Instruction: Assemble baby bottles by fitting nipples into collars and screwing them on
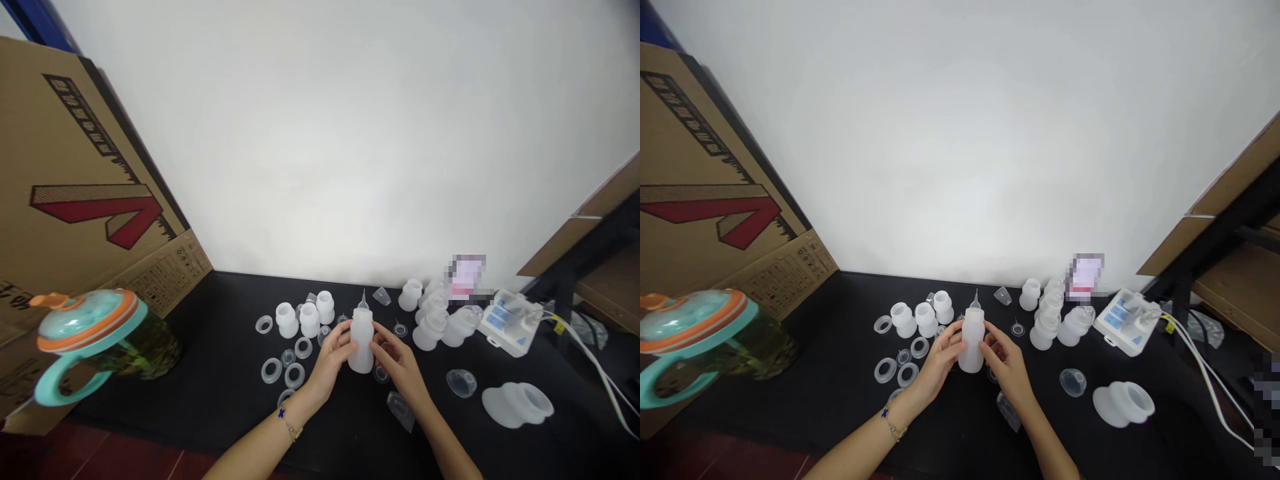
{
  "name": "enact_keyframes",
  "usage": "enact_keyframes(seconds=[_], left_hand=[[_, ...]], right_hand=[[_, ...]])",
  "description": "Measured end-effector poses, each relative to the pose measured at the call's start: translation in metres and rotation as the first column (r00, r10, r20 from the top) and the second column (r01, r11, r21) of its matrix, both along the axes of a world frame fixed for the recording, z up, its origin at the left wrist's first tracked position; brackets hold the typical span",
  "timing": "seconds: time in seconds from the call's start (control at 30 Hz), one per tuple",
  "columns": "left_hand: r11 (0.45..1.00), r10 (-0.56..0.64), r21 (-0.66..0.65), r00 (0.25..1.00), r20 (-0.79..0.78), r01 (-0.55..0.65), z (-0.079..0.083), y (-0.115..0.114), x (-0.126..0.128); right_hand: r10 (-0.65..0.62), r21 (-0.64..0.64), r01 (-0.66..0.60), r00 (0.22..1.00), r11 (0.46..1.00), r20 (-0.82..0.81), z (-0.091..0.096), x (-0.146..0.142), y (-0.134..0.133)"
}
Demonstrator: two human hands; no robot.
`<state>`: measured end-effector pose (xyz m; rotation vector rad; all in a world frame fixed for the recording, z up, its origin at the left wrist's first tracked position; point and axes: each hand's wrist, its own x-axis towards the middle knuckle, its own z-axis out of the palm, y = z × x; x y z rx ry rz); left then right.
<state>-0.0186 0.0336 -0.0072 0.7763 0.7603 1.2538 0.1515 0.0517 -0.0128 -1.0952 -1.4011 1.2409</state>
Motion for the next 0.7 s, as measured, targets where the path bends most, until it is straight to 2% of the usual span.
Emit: enact_keyframes(seconds=[0.7], left_hand=[[1.0, 0.006, -0.004, 1.0, -0.002, -0.006, 0.0013, -0.0004, 0.0002]], right_hand=[[-0.01, 0.013, 0.01, 1.0, 1.0, 0.016, -0.0005, -0.0001, -0.0007]])
